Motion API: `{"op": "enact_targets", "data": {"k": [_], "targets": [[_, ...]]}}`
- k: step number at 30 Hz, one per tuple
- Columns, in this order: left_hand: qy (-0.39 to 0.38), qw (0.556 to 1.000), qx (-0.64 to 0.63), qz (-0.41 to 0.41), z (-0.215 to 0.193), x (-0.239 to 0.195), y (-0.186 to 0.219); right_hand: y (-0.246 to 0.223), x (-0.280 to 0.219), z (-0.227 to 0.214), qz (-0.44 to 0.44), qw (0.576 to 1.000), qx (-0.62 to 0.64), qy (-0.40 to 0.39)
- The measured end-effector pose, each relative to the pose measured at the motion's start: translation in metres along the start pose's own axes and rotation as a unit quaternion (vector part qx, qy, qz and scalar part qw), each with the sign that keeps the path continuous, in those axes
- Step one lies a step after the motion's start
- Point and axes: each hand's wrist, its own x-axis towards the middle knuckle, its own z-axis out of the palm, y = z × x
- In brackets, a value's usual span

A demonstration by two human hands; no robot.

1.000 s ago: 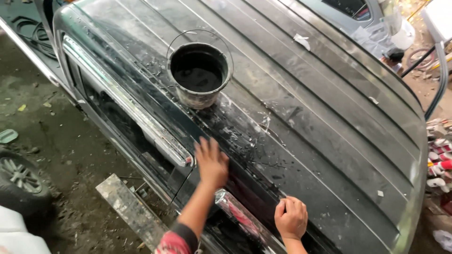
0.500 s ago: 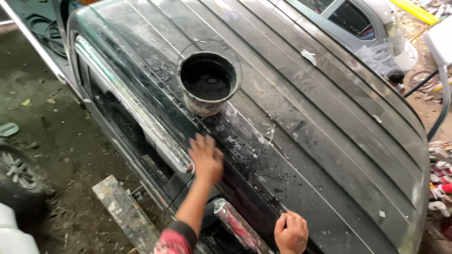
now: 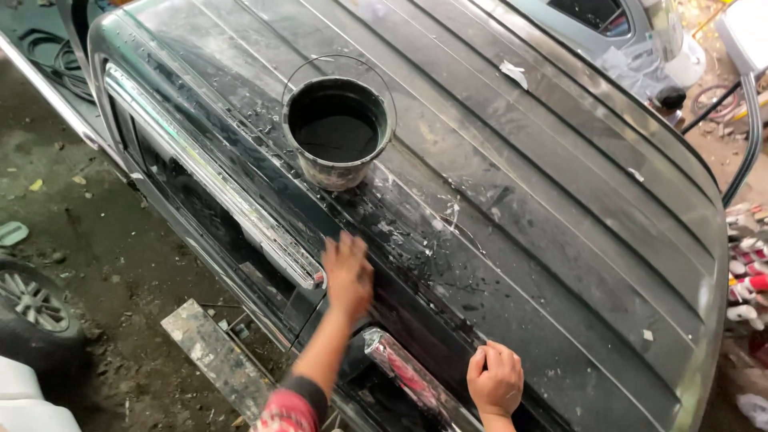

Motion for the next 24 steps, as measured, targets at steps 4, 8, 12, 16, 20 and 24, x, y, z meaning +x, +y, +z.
{"op": "enact_targets", "data": {"k": [4,8,12,16,20,24], "targets": [[-0.147,0.988,0.012,0.036,-0.026,-0.039,0.026,-0.003,0.0,0.0,0.013,1.0,0.004,0.003],[-0.233,0.966,0.067,0.095,-0.03,0.004,-0.05,-0.006,0.001,-0.003,0.009,1.0,-0.006,0.006],[-0.09,0.992,0.076,-0.041,-0.033,0.048,-0.06,-0.003,-0.003,-0.002,0.018,1.0,-0.01,-0.008],[0.008,0.999,0.041,-0.026,0.01,-0.014,0.02,-0.006,0.006,-0.001,0.01,1.0,-0.008,-0.009],[-0.019,0.998,0.056,-0.022,0.001,-0.025,0.043,-0.003,0.001,-0.008,-0.029,1.0,0.001,-0.003],[0.022,0.978,0.033,-0.207,-0.02,0.085,-0.033,-0.003,0.005,-0.005,-0.041,0.999,0.015,0.002]]}}
